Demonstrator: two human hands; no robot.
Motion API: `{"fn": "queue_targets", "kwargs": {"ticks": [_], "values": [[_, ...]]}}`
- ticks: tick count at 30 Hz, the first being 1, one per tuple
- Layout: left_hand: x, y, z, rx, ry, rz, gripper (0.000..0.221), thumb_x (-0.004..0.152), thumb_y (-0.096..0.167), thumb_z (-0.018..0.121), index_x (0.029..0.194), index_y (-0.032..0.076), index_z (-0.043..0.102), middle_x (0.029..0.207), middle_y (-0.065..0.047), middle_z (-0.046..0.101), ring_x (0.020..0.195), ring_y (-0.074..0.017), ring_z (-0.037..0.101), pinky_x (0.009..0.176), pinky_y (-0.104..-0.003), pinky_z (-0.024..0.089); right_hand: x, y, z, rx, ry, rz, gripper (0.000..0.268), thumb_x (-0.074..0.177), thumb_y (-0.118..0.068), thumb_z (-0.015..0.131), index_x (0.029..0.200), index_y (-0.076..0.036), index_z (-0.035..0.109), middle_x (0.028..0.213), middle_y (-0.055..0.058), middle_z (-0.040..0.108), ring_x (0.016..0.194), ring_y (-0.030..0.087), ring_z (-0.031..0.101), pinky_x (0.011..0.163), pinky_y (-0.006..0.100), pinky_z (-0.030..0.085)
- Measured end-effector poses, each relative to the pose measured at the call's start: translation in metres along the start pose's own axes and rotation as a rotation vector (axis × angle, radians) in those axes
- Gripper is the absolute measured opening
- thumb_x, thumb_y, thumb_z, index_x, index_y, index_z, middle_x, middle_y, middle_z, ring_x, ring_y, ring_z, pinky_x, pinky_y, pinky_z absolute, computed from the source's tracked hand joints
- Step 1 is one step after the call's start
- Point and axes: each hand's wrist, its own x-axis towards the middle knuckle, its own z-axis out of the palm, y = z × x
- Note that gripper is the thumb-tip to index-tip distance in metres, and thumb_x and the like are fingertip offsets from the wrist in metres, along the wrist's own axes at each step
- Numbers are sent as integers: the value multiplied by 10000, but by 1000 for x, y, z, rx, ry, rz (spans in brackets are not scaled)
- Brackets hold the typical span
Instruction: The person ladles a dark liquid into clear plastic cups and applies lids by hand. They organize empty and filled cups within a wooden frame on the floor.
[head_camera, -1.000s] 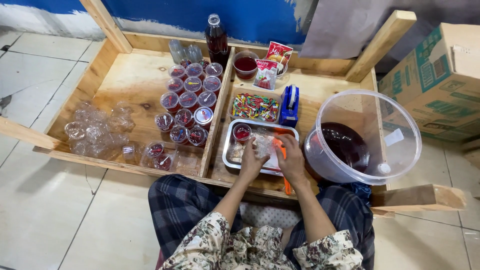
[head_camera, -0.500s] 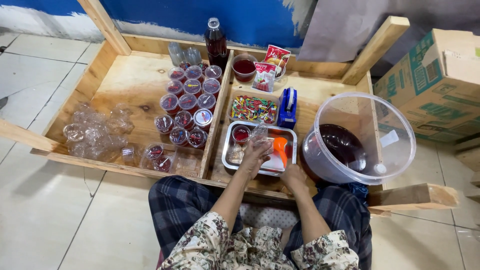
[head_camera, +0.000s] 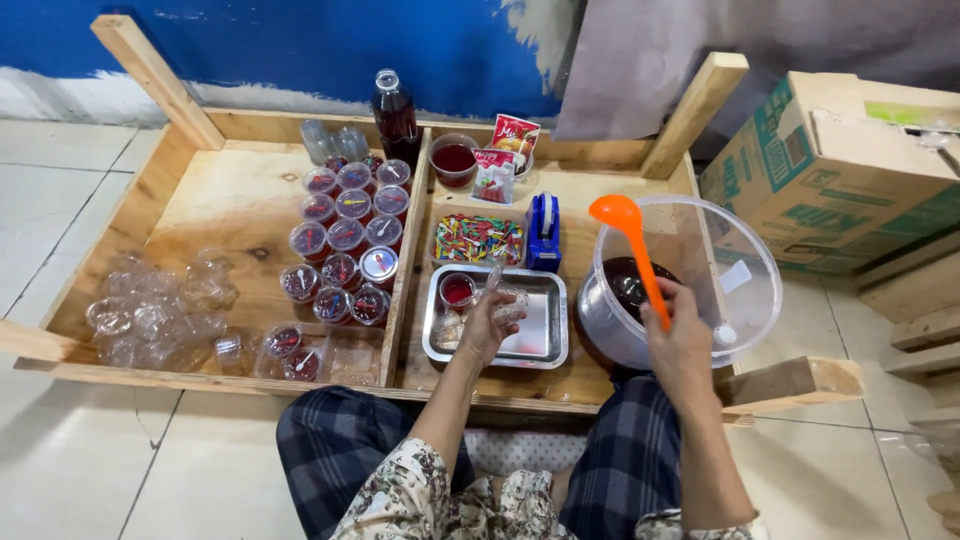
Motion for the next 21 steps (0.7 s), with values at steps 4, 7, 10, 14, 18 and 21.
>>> {"fn": "queue_targets", "kwargs": {"ticks": [4, 7, 10, 14, 18, 21], "values": [[9, -14, 8, 27, -91, 17, 587, 914, 469, 659, 1456, 304, 508, 1039, -53, 598, 843, -317, 724, 571, -300, 586, 57, 70, -30, -316, 106, -83, 322, 1046, -245, 603, 1354, -181, 670, 1109, 256, 721, 1048, 521, 663, 928, 603, 515], [16, -20, 16, 38, -125, -19, 586, 919, 497, 645, 1461, 333, 495, 1019, -59, 557, 812, -319, 704, 551, -298, 563, 117, 151, -13, -700, -152, 141, 363, 981, -405, 509, 1282, -422, 712, 1045, 87, 798, 1036, 354, 755, 870, 505, 600], [23, -27, 18, 60, -150, -38, 610, 935, 522, 644, 1489, 326, 479, 1026, -58, 515, 806, -306, 689, 540, -296, 551, 153, 194, 27, -986, -475, 133, 382, 786, -325, 733, 1132, -199, 836, 977, 158, 818, 982, 349, 785, 825, 525, 602], [29, -33, 20, 53, -162, -64, 600, 927, 481, 627, 1488, 312, 497, 988, -59, 474, 777, -336, 681, 533, -324, 553, 158, 177, 68, -953, -799, 173, 161, 762, -110, 737, 881, -110, 845, 654, 108, 753, 580, 270, 761, 553, 428, 618], [28, -33, 21, 71, -151, -94, 592, 948, 475, 547, 1515, 323, 462, 997, -91, 518, 777, -366, 701, 546, -344, 555, 181, 150, 94, -758, -797, 343, 184, 888, 15, 680, 1020, 115, 760, 749, 263, 711, 587, 344, 727, 478, 383, 585], [29, -32, 19, 90, -143, -97, 565, 956, 475, 562, 1495, 320, 493, 1015, -93, 526, 786, -350, 711, 565, -342, 557, 193, 131, 88, -727, -728, 175, 171, 890, 37, 645, 991, 90, 773, 836, 262, 750, 655, 335, 758, 498, 420, 608]]}}
